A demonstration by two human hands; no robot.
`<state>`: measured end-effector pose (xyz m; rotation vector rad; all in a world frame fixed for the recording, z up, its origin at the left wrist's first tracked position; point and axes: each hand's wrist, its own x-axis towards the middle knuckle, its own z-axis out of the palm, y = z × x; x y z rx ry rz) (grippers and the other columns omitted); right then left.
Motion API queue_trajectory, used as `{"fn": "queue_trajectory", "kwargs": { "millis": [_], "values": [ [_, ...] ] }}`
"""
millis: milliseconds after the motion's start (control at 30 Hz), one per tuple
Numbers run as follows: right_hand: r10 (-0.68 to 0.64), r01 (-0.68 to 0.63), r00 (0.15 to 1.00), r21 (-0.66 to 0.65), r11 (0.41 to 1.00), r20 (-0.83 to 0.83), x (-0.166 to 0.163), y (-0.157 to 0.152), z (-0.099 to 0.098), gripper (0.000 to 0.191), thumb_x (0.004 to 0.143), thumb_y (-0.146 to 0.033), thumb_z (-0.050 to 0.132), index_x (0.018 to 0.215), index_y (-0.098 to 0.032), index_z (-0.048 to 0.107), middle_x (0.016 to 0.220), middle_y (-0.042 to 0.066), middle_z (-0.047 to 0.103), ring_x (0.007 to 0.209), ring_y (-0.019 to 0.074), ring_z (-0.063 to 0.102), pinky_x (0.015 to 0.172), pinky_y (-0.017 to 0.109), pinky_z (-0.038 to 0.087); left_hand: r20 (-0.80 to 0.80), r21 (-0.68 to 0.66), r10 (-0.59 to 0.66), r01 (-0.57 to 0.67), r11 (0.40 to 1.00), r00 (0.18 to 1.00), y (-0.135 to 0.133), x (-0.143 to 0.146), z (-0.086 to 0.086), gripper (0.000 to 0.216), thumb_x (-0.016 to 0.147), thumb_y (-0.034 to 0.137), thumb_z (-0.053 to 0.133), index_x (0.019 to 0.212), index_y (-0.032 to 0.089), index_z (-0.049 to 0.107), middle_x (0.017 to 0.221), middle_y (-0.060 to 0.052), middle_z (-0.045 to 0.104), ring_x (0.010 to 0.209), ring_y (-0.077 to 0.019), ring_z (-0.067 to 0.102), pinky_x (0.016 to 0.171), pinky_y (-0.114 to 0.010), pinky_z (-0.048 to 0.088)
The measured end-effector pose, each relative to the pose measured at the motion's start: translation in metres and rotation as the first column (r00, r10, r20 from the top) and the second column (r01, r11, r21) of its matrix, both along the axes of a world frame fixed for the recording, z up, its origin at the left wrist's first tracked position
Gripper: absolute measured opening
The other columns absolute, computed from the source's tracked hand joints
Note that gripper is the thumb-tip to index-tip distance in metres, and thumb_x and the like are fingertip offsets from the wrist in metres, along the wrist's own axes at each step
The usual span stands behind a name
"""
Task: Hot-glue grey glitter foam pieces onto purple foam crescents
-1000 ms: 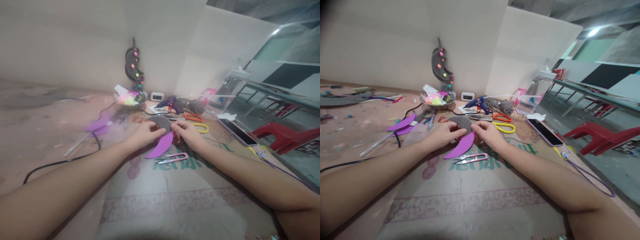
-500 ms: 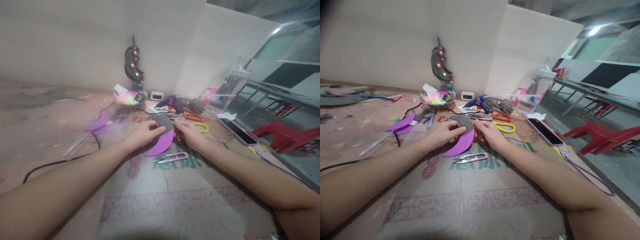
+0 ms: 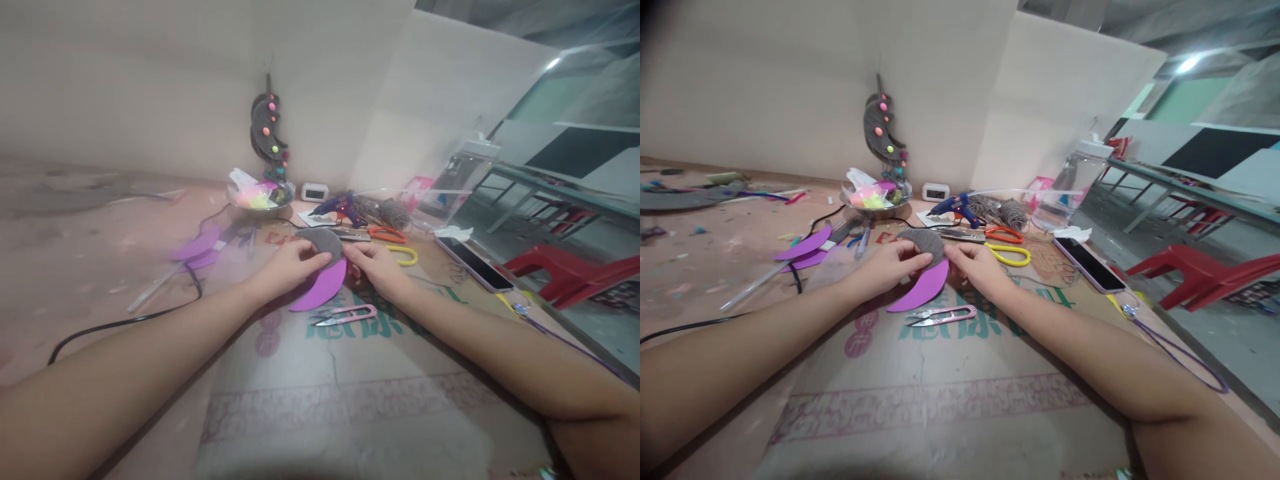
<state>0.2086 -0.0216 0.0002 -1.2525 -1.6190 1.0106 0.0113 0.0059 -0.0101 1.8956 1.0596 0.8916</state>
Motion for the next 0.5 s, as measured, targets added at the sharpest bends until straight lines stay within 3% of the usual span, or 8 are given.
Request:
{"fn": "queue_trajectory", "kwargs": {
  "millis": [133, 233, 333, 500],
  "values": [
    [-0.084, 0.094, 0.991, 0.102, 0.990, -0.103, 0.0012, 0.0025, 0.0009, 0.034, 0.085, -0.051, 0.055, 0.073, -0.019, 0.052, 0.054, -0.006, 0.048, 0.042, 0.0066, 0.040, 0.040, 0.020, 0.031, 0.006, -0.053, -0.004, 0.004, 0.999, 1.000, -0.0006, -0.0007, 0.0003, 0.039, 0.076, 0.056, 0.056, 0.070, 0.018, 0.055, 0.061, 0.000, 0.061, 0.057, -0.0147, 0.056, 0.052, -0.025, 0.038],
    [-0.075, 0.098, 0.987, 0.162, 0.982, -0.140, 0.0010, 0.0024, 0.0030, 0.025, 0.082, -0.044, 0.061, 0.090, -0.021, 0.057, 0.086, 0.000, 0.063, 0.048, 0.0057, 0.047, 0.045, 0.021, 0.039, 0.009, -0.053, 0.001, 0.000, 0.999, 1.000, -0.0004, -0.0007, 0.0006, 0.038, 0.076, 0.055, 0.056, 0.070, 0.018, 0.055, 0.063, 0.000, 0.061, 0.059, -0.0150, 0.057, 0.053, -0.025, 0.039],
    [0.015, 0.002, 0.992, 0.131, 0.991, -0.128, -0.0015, -0.0004, 0.0042, 0.031, 0.082, -0.042, 0.060, 0.105, -0.023, 0.058, 0.111, 0.004, 0.062, 0.052, 0.0065, 0.051, 0.047, 0.023, 0.043, 0.014, -0.041, 0.013, -0.012, 0.999, 1.000, -0.0010, 0.0000, 0.0032, 0.035, 0.077, 0.052, 0.057, 0.070, 0.018, 0.055, 0.064, 0.000, 0.061, 0.061, -0.0150, 0.057, 0.055, -0.025, 0.039],
    [0.009, -0.008, 0.997, 0.014, 1.000, -0.081, -0.0047, -0.0003, 0.0015, 0.032, 0.082, -0.039, 0.058, 0.107, -0.019, 0.059, 0.078, 0.001, 0.062, 0.053, 0.0093, 0.051, 0.045, 0.022, 0.041, 0.019, -0.045, 0.055, -0.054, 0.998, 0.998, -0.0037, 0.0005, 0.0095, 0.035, 0.077, 0.050, 0.057, 0.065, 0.018, 0.053, 0.062, 0.001, 0.059, 0.059, -0.0139, 0.054, 0.057, -0.026, 0.038]
  ]
}}
